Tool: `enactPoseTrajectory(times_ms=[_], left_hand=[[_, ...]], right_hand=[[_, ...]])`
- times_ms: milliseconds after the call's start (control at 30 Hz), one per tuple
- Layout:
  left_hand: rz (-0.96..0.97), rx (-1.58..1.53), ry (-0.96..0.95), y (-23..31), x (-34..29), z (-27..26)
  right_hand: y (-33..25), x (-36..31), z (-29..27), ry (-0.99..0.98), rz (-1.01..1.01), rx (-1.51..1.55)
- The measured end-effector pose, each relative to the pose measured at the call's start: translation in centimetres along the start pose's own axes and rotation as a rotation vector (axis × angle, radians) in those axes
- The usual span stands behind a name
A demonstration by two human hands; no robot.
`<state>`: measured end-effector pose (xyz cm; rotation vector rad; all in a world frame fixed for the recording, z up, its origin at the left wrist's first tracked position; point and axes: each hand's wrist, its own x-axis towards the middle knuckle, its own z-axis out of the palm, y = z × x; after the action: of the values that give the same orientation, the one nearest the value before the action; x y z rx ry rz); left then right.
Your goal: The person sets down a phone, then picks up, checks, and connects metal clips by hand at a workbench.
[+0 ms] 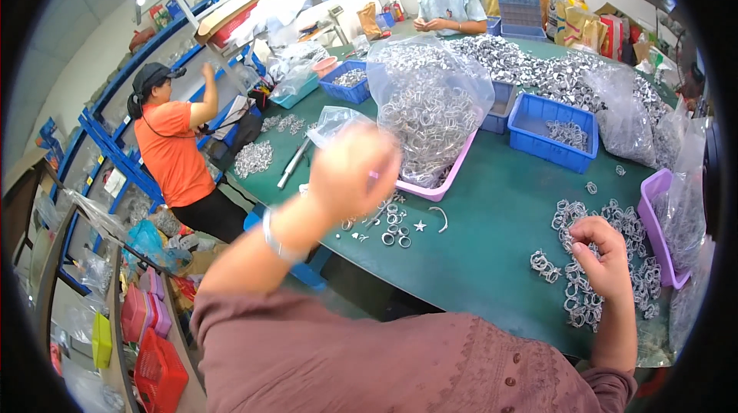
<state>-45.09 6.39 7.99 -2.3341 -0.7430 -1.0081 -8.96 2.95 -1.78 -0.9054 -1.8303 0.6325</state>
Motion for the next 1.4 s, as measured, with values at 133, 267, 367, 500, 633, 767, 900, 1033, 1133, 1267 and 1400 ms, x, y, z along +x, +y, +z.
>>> enactPoseTrajectory(times_ms=[133, 267, 367, 500, 633, 767, 900, 1033, 1133, 1267, 1400], left_hand=[[-0.832, -0.012, -1.481, 5.8, -23.8, -2.7], [-1.035, -0.206, -2.365, 10.4, -41.0, -8.7], [-1.301, -0.106, -2.250, 10.9, -42.0, -11.2], [-1.448, 0.038, -2.048, 8.8, -41.7, -12.1], [-1.532, 0.158, -1.843, 7.0, -40.7, -13.3], [-1.602, 0.286, -1.616, 4.7, -39.0, -14.5], [-1.637, 0.402, -1.376, 2.5, -36.7, -15.9], [-1.628, 0.498, -1.088, -0.2, -33.7, -17.0], [-1.587, 0.555, -0.869, -2.4, -30.9, -17.6], [-1.496, 0.596, -0.595, -5.0, -27.0, -18.5], [-1.384, 0.635, -0.359, -7.1, -23.1, -19.4]], right_hand=[[-0.8, -0.4, -0.1, 0.012, -0.026, 0.005], [-1.0, -0.6, -0.6, 0.012, -0.031, -0.003], [-1.1, -0.7, -0.7, -0.001, 0.056, 0.012], [-1.2, -0.7, -0.5, 0.050, 0.074, 0.029], [-1.1, -0.8, -0.6, 0.037, 0.099, 0.037], [-0.5, -1.0, -0.9, 0.037, 0.115, 0.043], [-0.3, -1.4, -1.0, 0.046, 0.131, 0.050], [-0.2, -1.6, -1.1, 0.058, 0.141, 0.054], [-0.1, -1.8, -1.5, 0.030, 0.141, 0.054], [0.0, -1.9, -1.3, 0.067, 0.135, 0.045], [0.3, -2.1, -1.6, 0.009, 0.138, 0.049]])
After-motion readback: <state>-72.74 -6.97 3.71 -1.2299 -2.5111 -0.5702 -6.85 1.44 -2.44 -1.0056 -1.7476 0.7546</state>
